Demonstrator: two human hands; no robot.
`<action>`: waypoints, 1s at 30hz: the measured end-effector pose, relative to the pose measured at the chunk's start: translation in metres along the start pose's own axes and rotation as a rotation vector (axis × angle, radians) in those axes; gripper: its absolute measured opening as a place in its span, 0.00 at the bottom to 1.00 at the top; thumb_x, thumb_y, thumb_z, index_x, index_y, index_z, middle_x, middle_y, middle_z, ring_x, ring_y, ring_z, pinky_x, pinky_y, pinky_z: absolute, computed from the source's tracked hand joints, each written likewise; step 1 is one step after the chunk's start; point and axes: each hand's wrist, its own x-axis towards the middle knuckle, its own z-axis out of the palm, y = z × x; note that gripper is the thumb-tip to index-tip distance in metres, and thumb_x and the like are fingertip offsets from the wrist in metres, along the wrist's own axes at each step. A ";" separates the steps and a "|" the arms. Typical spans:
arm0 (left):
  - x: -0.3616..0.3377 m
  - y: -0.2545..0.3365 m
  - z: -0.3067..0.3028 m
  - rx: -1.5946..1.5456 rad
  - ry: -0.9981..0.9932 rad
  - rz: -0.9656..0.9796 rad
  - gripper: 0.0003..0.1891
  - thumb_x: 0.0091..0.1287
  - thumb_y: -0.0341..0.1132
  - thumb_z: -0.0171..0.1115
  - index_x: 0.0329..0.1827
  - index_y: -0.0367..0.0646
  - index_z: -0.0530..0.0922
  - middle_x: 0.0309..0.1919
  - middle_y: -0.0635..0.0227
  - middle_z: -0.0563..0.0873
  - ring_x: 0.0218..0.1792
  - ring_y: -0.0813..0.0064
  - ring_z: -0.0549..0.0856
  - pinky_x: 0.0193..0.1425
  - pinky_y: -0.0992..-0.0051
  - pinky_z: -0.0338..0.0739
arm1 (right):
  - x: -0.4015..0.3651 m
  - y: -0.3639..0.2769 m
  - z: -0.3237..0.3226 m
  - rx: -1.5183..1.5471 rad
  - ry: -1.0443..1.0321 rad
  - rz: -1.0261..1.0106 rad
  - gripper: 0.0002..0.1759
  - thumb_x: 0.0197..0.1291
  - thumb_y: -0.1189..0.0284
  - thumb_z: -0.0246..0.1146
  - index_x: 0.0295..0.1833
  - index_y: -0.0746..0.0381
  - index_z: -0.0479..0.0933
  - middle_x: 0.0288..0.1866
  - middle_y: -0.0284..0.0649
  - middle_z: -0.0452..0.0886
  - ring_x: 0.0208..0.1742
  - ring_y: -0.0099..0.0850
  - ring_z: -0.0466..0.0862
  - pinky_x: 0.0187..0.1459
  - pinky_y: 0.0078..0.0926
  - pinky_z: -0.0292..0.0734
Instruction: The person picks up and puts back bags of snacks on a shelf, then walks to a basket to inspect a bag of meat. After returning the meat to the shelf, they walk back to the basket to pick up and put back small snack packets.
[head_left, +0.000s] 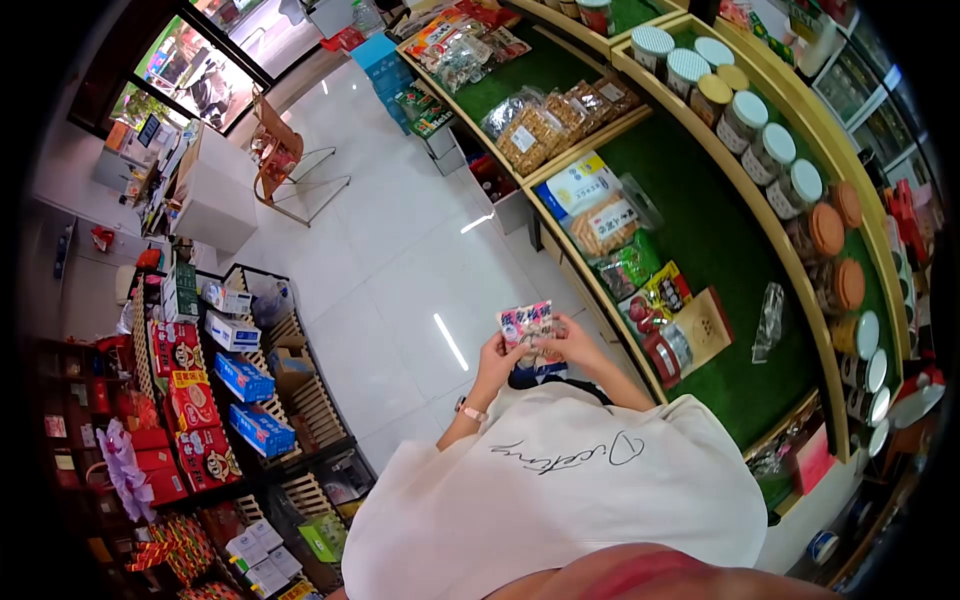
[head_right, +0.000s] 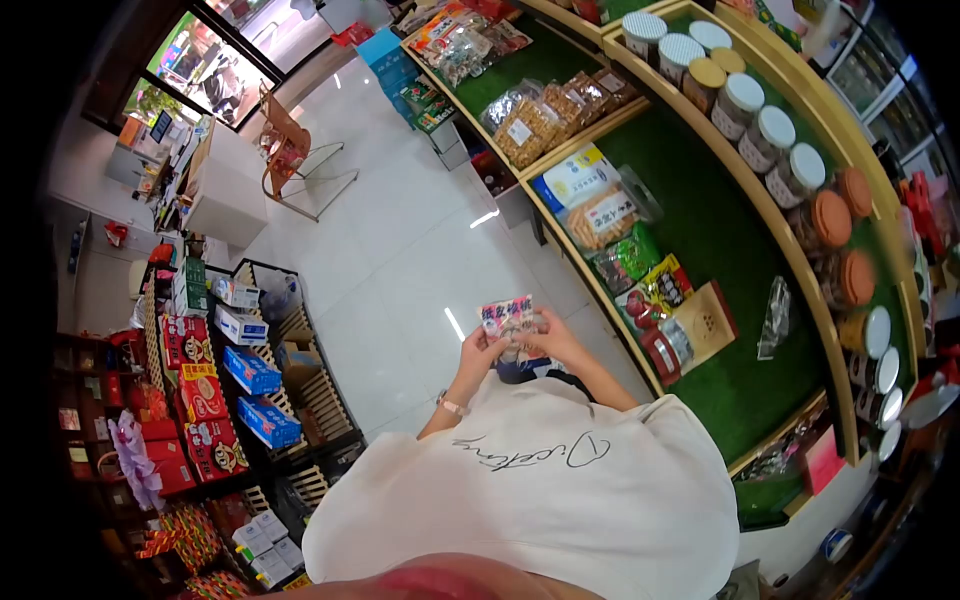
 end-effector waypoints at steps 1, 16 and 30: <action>0.009 0.009 0.000 -0.014 0.027 -0.037 0.15 0.58 0.27 0.60 0.48 0.34 0.72 0.41 0.66 0.80 0.40 0.81 0.79 0.45 0.80 0.74 | 0.010 -0.003 0.003 0.017 0.008 -0.002 0.32 0.48 0.72 0.69 0.57 0.60 0.61 0.40 0.37 0.78 0.34 0.22 0.79 0.30 0.17 0.75; 0.183 0.098 -0.083 -0.010 -0.116 -0.131 0.16 0.58 0.30 0.61 0.49 0.35 0.72 0.37 0.69 0.81 0.35 0.85 0.78 0.38 0.85 0.71 | 0.156 -0.108 0.055 0.062 0.155 -0.028 0.32 0.51 0.69 0.66 0.60 0.61 0.60 0.37 0.34 0.77 0.30 0.16 0.75 0.29 0.12 0.71; 0.254 0.090 0.021 0.370 -0.928 -0.370 0.11 0.59 0.33 0.62 0.43 0.39 0.74 0.29 0.78 0.78 0.27 0.90 0.72 0.31 0.86 0.65 | 0.090 -0.055 0.022 0.527 0.848 -0.251 0.32 0.50 0.70 0.67 0.58 0.63 0.60 0.43 0.40 0.77 0.39 0.23 0.79 0.37 0.18 0.77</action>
